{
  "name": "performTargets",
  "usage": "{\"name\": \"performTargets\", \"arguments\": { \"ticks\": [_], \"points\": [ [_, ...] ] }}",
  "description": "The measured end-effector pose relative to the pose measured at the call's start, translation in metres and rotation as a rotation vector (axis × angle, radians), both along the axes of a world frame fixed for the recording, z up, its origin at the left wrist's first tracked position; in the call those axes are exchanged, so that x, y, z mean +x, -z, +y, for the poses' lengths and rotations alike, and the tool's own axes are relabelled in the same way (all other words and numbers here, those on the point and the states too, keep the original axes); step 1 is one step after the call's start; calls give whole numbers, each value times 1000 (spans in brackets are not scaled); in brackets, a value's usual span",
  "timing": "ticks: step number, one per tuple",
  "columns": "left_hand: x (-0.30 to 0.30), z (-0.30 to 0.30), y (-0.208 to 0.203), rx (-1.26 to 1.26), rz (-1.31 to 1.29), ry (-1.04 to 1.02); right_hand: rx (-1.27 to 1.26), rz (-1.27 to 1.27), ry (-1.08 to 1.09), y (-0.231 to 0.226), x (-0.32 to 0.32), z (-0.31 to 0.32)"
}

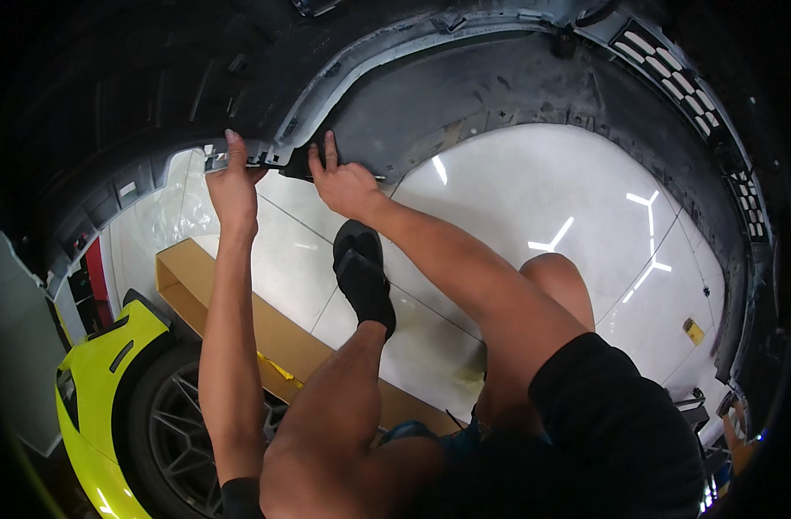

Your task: The person positions a black car bumper against the front of a lime-green car and uses a screwdriver to fasten it in place. The person works along the bumper's edge, securing multiple fasteners while seated on the floor.

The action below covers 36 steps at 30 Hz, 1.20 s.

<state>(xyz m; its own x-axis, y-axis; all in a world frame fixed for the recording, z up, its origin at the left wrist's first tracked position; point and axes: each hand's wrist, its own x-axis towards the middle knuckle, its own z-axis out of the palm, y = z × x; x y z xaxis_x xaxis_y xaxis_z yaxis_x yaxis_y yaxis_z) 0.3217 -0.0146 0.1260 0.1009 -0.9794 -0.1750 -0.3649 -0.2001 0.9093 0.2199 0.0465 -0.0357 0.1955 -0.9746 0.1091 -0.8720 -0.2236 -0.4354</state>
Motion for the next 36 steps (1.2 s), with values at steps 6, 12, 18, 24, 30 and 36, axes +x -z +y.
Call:
{"name": "performTargets", "arguments": {
  "ticks": [6, 12, 18, 24, 30, 36],
  "points": [
    [8, 7, 10, 12, 33, -31, -33, -27, -79, 4, -5, -6],
    [24, -2, 30, 67, -37, 59, 139, -143, -107, -3, -17, -6],
    [9, -19, 16, 148, -133, 60, 115, -169, 121, -5, -11, 1],
    [14, -22, -23, -205, -112, -23, 267, -116, 171, -21, -8, -16],
    [2, -17, -35, -228, -420, 0, 245, -73, 118, -22, 1, -20],
    [-4, -7, -33, -203, -495, -29, 227, -14, 87, -26, 12, -29]
  ]
}}
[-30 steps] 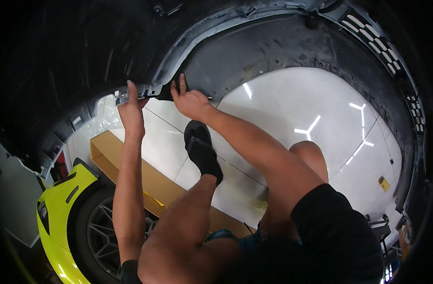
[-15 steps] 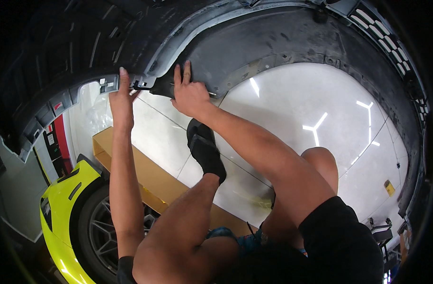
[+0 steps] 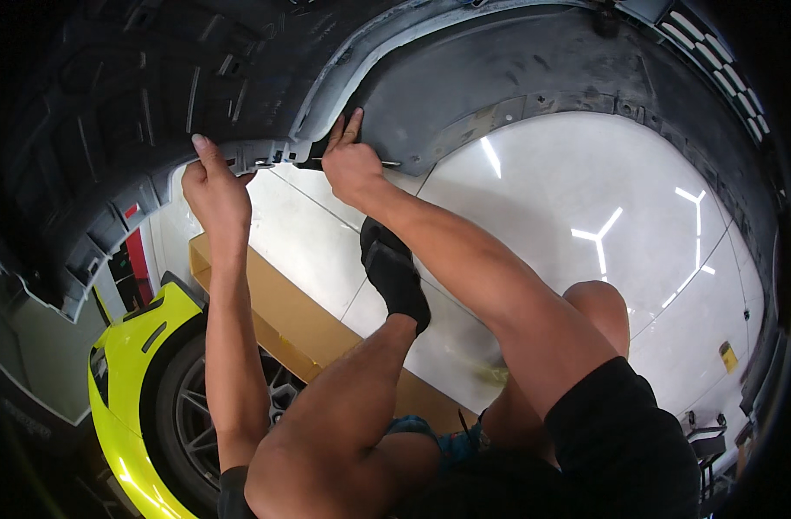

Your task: The person positions a black car bumper against the front of a lime-green car and uses a screwdriver to fasten it in place. The person works along the bumper's edge, securing multiple fasteners while seated on the floor.

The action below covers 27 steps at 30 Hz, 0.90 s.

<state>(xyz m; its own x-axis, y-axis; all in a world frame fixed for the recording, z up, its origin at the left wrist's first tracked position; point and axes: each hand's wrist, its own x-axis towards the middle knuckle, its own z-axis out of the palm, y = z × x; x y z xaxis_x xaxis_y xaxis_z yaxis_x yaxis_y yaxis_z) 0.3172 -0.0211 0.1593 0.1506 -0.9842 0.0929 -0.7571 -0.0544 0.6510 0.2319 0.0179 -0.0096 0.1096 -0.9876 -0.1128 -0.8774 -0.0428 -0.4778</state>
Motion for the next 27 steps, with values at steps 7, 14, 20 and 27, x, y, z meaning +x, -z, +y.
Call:
{"name": "performTargets", "arguments": {
  "ticks": [7, 14, 20, 27],
  "points": [
    [-10, 39, 2, 58, 128, 18, 20, 174, -76, 16, 2, -1],
    [27, 11, 15, 136, 67, -71, 24, -70, 103, 24, 0, 4],
    [38, 15, 50, 176, 773, 122, 46, -122, -16, 21, -22, 9],
    [22, 16, 69, 182, 629, 107, 34, 31, -25, 42, -95, 27]
  ]
}}
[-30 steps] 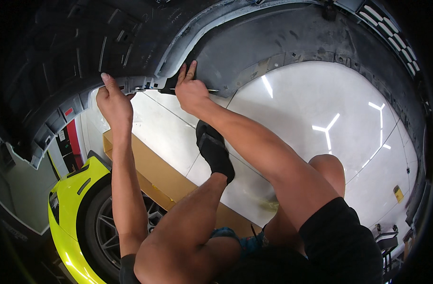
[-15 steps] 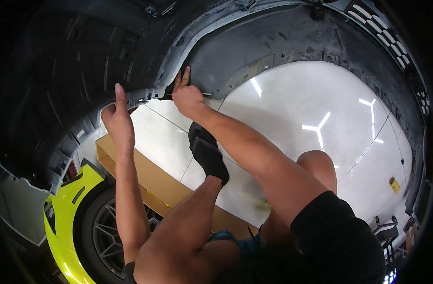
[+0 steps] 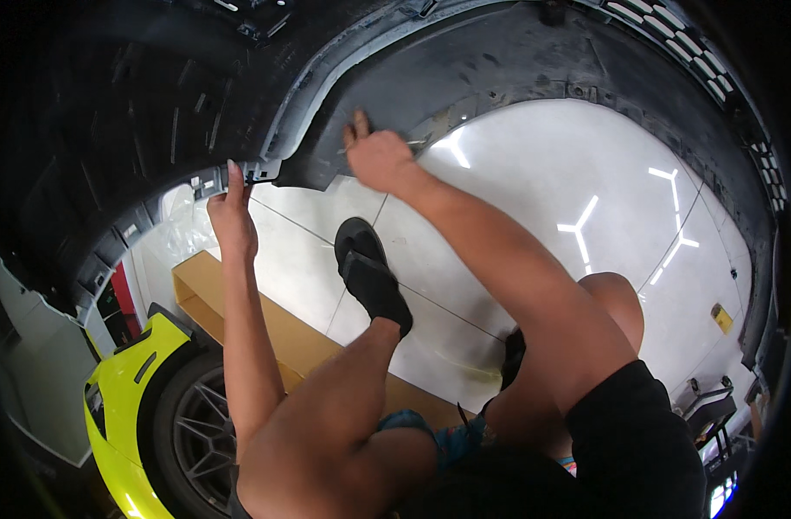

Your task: The person positions a black car bumper against the front of a lime-green car and uses a screwdriver to fasten it in place. The person works along the bumper's edge, securing multiple fasteners while seated on the floor.

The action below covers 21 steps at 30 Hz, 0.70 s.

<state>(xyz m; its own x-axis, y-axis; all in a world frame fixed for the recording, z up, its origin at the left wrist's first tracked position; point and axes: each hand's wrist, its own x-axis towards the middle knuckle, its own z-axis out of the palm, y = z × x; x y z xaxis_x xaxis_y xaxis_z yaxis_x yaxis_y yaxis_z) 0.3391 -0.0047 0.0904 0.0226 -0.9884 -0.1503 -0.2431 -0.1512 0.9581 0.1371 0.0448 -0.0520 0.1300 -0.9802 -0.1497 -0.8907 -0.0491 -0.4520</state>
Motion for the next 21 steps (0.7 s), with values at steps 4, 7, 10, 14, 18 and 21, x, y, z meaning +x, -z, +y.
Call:
{"name": "performTargets", "arguments": {
  "ticks": [4, 7, 10, 14, 18, 21],
  "points": [
    [5, -3, 5, 26, -67, -44, 263, 16, 180, -49, -73, 6],
    [0, 0, 4, 41, -97, -68, 250, -37, 481, -55, -112, 33],
    [-4, 0, 1, 77, -80, -58, 355, -104, 528, -56, -116, 55],
    [16, -11, -4, 193, -93, -38, 417, -89, 376, -59, -120, 62],
    [9, -15, -13, 287, -41, 46, 434, -81, 382, -55, -132, 61],
    [1, -12, -1, 229, -34, 31, 420, -54, 376, -52, -131, 56]
  ]
}}
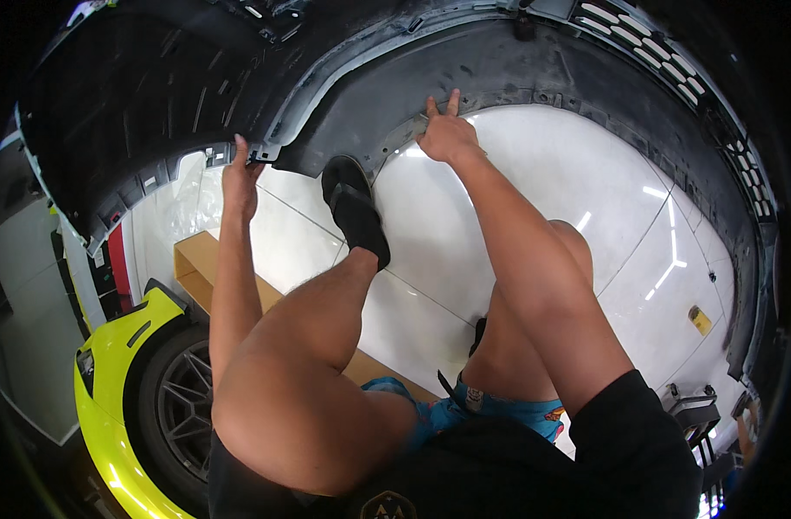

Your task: The person positions a black car bumper against the front of a lime-green car and uses a screwdriver to fasten it in place. The person works along the bumper's edge, securing multiple fasteners while seated on the floor.

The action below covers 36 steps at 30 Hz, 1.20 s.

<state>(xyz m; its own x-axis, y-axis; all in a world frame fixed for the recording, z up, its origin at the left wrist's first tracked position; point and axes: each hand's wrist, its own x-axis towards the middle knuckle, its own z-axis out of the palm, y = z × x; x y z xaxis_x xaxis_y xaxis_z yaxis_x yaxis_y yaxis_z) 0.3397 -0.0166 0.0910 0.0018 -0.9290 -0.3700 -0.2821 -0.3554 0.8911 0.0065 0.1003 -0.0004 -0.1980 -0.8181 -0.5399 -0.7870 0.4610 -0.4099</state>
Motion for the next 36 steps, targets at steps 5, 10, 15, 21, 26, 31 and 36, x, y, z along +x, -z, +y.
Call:
{"name": "performTargets", "arguments": {
  "ticks": [5, 10, 15, 21, 26, 31, 36],
  "points": [
    [-13, 23, 42, -253, -137, -191, -9, 27, -32, 2, 10, -15],
    [-30, 32, 39, -359, -182, -237, -9, 52, -23, -2, 25, -33],
    [-35, 38, 34, -344, -127, -252, 16, 147, -146, -19, 29, -47],
    [-18, 27, 39, -353, -128, -167, -50, 100, 76, -7, 37, -57],
    [-2, 20, 36, -280, -244, -132, -182, -151, -209, -28, 74, -55],
    [-3, 14, 26, -270, -322, -169, -552, -328, -289, 8, 191, -24],
    [-14, 20, 25, -279, -308, -173, -427, -503, -84, 2, 241, -44]
  ]
}}
